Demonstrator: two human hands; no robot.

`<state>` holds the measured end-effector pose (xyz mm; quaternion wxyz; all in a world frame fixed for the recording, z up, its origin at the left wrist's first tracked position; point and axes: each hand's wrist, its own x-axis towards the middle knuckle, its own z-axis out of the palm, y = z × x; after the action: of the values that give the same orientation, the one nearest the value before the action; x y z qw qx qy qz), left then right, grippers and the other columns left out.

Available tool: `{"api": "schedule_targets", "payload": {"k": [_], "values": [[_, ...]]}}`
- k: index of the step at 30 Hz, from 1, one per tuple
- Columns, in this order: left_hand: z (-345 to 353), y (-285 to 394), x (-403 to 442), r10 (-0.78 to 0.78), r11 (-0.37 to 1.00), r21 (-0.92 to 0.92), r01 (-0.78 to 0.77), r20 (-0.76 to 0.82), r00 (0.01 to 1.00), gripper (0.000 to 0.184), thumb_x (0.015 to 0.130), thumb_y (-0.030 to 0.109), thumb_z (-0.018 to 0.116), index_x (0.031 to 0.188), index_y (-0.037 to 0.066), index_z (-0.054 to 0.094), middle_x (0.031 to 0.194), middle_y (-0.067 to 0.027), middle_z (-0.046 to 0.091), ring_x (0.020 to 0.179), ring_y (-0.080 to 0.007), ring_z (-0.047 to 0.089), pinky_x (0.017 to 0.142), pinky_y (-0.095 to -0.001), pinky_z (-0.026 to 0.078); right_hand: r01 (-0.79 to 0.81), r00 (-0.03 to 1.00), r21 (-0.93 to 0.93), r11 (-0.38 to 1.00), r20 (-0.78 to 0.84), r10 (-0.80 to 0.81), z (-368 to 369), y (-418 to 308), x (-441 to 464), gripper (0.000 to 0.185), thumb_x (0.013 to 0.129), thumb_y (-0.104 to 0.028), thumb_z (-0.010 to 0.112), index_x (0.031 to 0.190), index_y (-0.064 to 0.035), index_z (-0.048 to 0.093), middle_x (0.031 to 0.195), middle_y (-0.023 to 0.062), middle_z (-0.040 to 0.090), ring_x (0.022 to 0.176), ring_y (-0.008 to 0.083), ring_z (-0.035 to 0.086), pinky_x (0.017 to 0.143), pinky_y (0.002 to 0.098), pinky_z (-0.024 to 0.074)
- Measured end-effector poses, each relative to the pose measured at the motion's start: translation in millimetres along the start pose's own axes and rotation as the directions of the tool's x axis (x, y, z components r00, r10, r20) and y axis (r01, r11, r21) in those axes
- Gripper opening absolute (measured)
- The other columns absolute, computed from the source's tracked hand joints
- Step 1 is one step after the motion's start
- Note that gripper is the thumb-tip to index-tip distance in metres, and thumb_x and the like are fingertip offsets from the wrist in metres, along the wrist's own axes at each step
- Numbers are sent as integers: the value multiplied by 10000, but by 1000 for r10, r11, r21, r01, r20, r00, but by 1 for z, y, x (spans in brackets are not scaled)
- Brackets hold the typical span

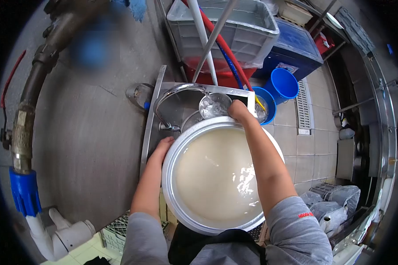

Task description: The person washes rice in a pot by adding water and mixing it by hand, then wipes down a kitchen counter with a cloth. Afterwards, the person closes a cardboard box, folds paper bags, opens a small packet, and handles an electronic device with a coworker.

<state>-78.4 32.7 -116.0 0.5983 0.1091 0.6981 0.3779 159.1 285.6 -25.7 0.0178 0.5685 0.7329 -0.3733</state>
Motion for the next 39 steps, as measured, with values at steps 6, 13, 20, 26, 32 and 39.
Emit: {"api": "schedule_targets", "payload": {"k": [6, 13, 20, 26, 32, 39], "values": [[9, 12, -2, -25, 996, -78, 36, 137, 990, 302, 874, 115, 481, 1154, 16, 539, 1047, -123, 614, 911, -220, 602, 790, -338, 478, -17, 999, 37, 999, -43, 19, 7, 7, 5, 184, 711, -64, 533, 802, 37, 658, 893, 269, 605, 879, 381, 603, 777, 416, 478], [10, 8, 10, -42, 972, -218, 83, 188, 981, 195, 878, 82, 468, 1014, 52, 606, 914, -68, 640, 797, -177, 613, 722, -308, 488, -25, 998, 12, 1000, -53, 26, 1, 2, -2, 198, 711, -80, 538, 816, 44, 652, 902, 267, 606, 874, 385, 603, 774, 415, 473], [7, 1, 18, -109, 963, -225, 151, 188, 976, 180, 898, 155, 481, 972, 72, 622, 878, -59, 643, 778, -173, 612, 718, -309, 486, 13, 999, -80, 997, -28, -15, -8, -6, -11, 198, 710, -89, 538, 804, 34, 660, 892, 261, 610, 864, 377, 606, 763, 418, 476], [9, -3, 16, -72, 965, -235, 119, 198, 978, 215, 906, 211, 489, 1010, 68, 611, 923, -77, 643, 794, -183, 614, 723, -313, 488, 48, 998, -100, 994, -37, -51, 1, 5, 1, 180, 704, -76, 540, 783, 28, 663, 872, 258, 613, 845, 380, 609, 750, 416, 483], [5, -13, 21, -35, 971, -227, 76, 178, 983, 219, 899, 193, 501, 1038, 52, 596, 937, -79, 639, 824, -187, 609, 743, -313, 485, -55, 998, -11, 998, -9, 55, 0, 4, 2, 186, 691, -96, 561, 775, 39, 657, 847, 261, 612, 828, 380, 612, 732, 412, 484], [10, 7, 1, -111, 965, -222, 142, 145, 983, 223, 886, 191, 470, 1006, 59, 603, 933, -79, 633, 827, -200, 596, 742, -329, 475, -66, 996, 33, 997, -52, 68, 0, 10, 6, 189, 682, -107, 576, 767, 41, 657, 842, 260, 615, 797, 368, 622, 708, 416, 479]]}}
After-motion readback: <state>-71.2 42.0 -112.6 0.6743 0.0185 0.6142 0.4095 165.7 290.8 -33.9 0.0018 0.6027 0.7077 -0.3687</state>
